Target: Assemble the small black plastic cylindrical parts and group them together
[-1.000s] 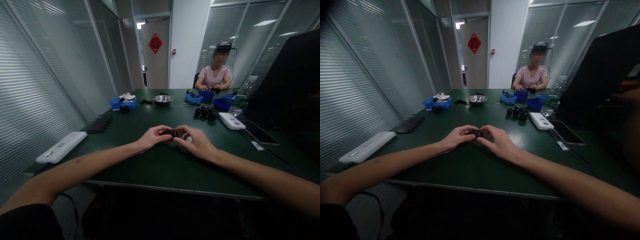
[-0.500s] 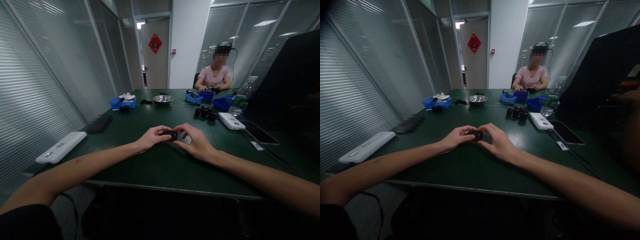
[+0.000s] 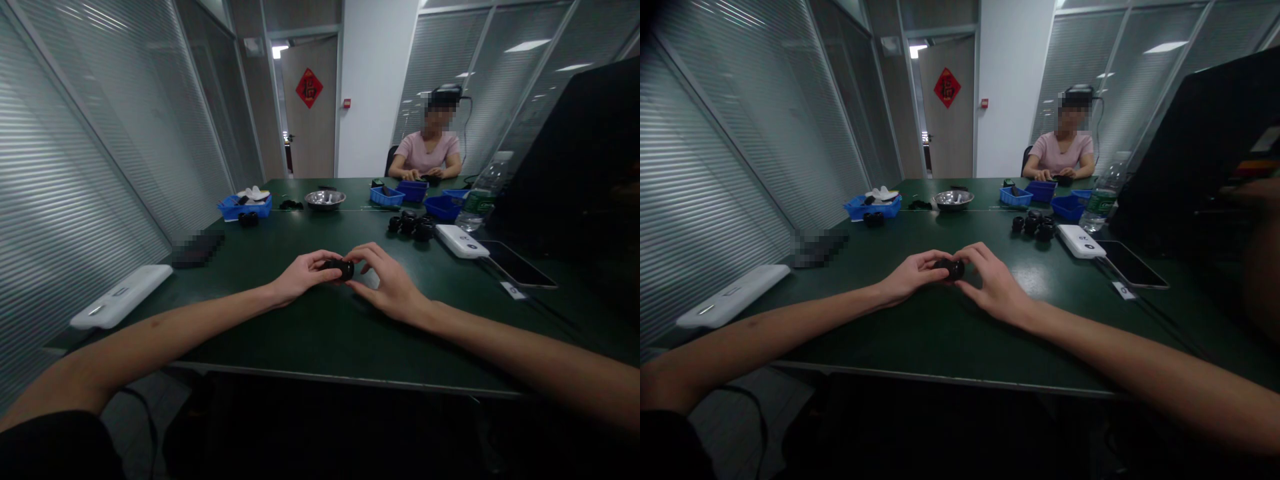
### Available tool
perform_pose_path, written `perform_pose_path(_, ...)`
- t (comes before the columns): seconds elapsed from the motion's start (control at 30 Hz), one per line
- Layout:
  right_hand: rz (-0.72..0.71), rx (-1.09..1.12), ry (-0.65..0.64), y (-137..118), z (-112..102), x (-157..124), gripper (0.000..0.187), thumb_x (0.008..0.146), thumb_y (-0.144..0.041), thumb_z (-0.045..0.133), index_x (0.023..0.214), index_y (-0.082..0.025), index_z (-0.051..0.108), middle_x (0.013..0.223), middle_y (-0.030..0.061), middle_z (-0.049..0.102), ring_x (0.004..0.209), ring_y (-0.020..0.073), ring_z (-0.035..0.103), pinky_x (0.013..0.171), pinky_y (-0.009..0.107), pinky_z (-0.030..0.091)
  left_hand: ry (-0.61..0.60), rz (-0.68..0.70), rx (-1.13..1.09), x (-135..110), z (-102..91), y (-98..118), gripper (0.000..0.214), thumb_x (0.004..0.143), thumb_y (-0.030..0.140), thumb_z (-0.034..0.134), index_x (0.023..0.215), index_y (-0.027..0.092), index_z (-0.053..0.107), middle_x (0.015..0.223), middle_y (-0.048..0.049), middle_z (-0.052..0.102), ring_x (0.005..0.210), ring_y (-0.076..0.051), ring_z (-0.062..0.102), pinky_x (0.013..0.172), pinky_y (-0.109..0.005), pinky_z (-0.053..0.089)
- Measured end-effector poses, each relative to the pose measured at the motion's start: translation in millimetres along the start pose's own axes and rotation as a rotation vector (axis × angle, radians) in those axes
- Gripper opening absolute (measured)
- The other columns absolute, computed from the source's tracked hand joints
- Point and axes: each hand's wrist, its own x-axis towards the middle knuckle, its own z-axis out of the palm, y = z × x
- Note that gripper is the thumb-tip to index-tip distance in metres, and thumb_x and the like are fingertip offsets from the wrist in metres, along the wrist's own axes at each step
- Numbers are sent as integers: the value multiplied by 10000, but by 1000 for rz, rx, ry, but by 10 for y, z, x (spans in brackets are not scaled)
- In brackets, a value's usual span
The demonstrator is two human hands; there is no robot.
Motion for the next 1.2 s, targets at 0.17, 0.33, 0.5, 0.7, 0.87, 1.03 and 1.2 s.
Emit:
perform_pose_path(0.17, 115, 4, -32, 1, 8, -11, 338, 965, -381, 672, 1252, -224, 586, 1117, 84, 667, 958, 245, 659, 777, 413, 590, -7, -14, 31, -14, -2, 17, 460, 813, 295, 838, 1214, 161, 658, 1218, -98, 706, 1092, -230, 682, 1019, -415, 515)
perform_pose_path(0.33, 12, 7, -20, -30, 5, -6, 353, 934, -275, 701, 1261, -234, 574, 1236, 102, 614, 1025, 248, 638, 816, 414, 589, -6, -5, 18, -17, 1, 18, 468, 814, 282, 830, 1226, 154, 649, 1255, -110, 692, 1118, -237, 671, 1025, -425, 509)
perform_pose_path(0.5, 112, 29, -21, -25, 1, -7, 347, 950, -362, 692, 1245, -219, 575, 1109, 87, 652, 950, 240, 658, 772, 412, 601, 15, 0, 55, -20, 7, 39, 449, 814, 273, 826, 1218, 162, 664, 1238, -105, 701, 1126, -239, 668, 1041, -427, 496)
perform_pose_path(0.7, 19, -5, -4, -47, 15, -7, 356, 915, -231, 707, 1241, -229, 565, 1208, 99, 602, 1003, 244, 634, 822, 414, 585, 4, 12, 26, -4, 6, 11, 447, 802, 275, 830, 1201, 159, 664, 1224, -99, 703, 1109, -237, 668, 1028, -431, 503)
perform_pose_path(0.87, 109, -5, -13, -39, 22, -12, 341, 960, -354, 682, 1243, -212, 558, 1120, 91, 643, 976, 248, 645, 816, 438, 587, 14, 45, 68, -4, -16, 0, 468, 808, 286, 832, 1225, 160, 659, 1242, -101, 697, 1145, -238, 656, 1060, -426, 479)
perform_pose_path(1.03, 33, -29, -7, -35, 11, -10, 328, 934, -243, 690, 1233, -220, 559, 1168, 99, 613, 992, 244, 634, 828, 433, 584, 3, 10, 37, -3, -12, -5, 458, 810, 273, 827, 1220, 171, 649, 1253, -97, 695, 1128, -233, 666, 1033, -428, 504)
perform_pose_path(1.2, 98, -13, -10, -42, 4, -1, 372, 930, -347, 705, 1248, -216, 563, 1146, 103, 641, 1006, 262, 646, 811, 437, 586, 20, 30, 66, -21, 3, 25, 463, 798, 279, 840, 1212, 168, 663, 1233, -93, 702, 1127, -235, 665, 1052, -425, 488)
